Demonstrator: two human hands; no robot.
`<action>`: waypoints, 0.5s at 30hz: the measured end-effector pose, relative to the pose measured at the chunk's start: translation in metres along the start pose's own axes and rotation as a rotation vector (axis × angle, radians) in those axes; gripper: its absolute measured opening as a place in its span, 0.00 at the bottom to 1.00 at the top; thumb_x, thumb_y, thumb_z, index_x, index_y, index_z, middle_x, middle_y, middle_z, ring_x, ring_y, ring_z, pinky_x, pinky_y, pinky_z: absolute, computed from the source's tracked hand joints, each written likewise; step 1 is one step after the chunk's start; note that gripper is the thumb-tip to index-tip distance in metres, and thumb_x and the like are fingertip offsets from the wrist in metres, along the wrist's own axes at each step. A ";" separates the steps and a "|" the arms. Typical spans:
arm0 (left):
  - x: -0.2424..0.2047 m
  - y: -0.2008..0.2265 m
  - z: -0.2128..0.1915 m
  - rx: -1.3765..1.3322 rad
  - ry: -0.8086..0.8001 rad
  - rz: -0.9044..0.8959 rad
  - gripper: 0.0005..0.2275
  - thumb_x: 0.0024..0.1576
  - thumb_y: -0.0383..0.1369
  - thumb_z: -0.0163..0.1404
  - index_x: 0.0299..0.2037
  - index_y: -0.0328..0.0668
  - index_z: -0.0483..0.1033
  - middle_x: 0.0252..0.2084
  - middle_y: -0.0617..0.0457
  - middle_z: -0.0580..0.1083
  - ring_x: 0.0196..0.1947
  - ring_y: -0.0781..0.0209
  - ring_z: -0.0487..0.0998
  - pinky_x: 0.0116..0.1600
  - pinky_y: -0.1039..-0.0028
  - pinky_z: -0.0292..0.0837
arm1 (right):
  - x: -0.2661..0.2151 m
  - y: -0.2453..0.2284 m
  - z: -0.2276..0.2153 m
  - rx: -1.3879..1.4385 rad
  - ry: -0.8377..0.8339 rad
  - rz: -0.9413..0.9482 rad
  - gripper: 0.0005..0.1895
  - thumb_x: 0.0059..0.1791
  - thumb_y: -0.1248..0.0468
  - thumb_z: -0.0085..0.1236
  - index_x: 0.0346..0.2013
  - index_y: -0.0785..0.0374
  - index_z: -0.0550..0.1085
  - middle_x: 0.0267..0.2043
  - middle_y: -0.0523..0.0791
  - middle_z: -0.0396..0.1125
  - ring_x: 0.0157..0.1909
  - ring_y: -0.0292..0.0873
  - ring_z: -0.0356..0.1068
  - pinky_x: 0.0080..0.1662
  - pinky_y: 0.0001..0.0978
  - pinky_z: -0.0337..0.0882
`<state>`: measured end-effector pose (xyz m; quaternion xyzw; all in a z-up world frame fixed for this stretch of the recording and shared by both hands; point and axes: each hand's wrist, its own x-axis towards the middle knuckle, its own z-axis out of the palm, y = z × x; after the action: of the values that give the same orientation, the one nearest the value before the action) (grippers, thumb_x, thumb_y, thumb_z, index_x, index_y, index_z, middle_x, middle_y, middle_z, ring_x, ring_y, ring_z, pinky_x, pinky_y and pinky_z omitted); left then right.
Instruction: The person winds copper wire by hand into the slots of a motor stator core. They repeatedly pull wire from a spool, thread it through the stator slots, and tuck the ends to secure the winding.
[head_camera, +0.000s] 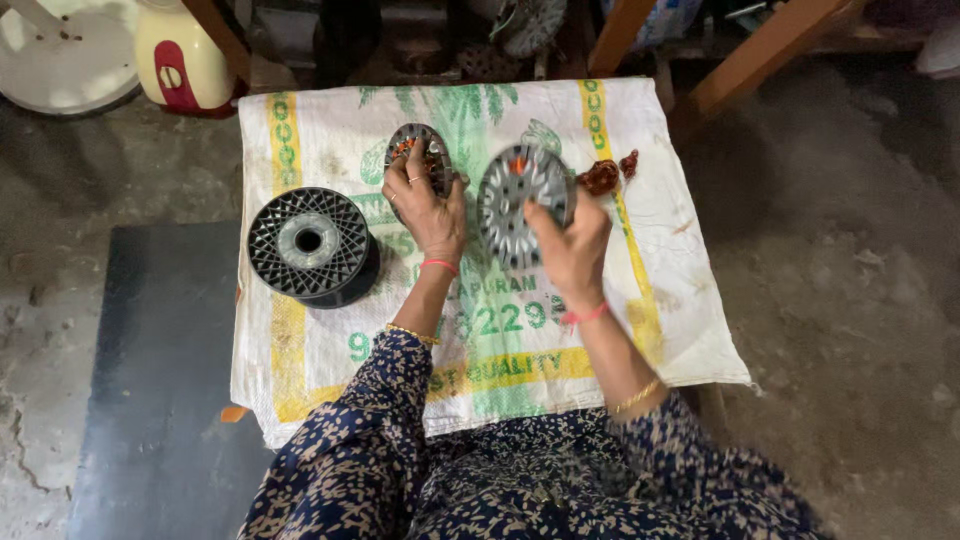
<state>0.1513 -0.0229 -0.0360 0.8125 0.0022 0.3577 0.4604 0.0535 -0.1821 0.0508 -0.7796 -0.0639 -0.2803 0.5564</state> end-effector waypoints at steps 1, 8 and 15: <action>0.001 -0.001 -0.002 -0.010 -0.012 -0.002 0.32 0.51 0.30 0.64 0.67 0.46 0.66 0.58 0.41 0.63 0.59 0.40 0.62 0.64 0.54 0.63 | -0.014 0.001 0.002 -0.008 0.008 0.013 0.07 0.51 0.63 0.60 0.37 0.64 0.79 0.30 0.41 0.74 0.29 0.34 0.69 0.33 0.32 0.68; 0.003 -0.005 -0.020 -0.050 -0.089 0.132 0.30 0.55 0.35 0.65 0.68 0.47 0.67 0.60 0.42 0.64 0.61 0.41 0.62 0.68 0.53 0.61 | -0.060 0.037 0.042 -0.085 -0.020 0.176 0.11 0.51 0.58 0.61 0.35 0.65 0.76 0.31 0.44 0.75 0.25 0.37 0.75 0.27 0.29 0.74; -0.001 0.000 -0.045 -0.040 -0.247 0.139 0.32 0.58 0.43 0.63 0.72 0.49 0.64 0.69 0.37 0.59 0.70 0.37 0.58 0.73 0.53 0.58 | -0.055 0.040 0.046 -0.194 0.043 0.067 0.12 0.50 0.60 0.63 0.38 0.67 0.75 0.32 0.49 0.75 0.31 0.45 0.75 0.34 0.38 0.73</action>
<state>0.1244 0.0103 -0.0222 0.8390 -0.1178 0.2861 0.4475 0.0413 -0.1438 -0.0210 -0.8253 0.0016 -0.2831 0.4886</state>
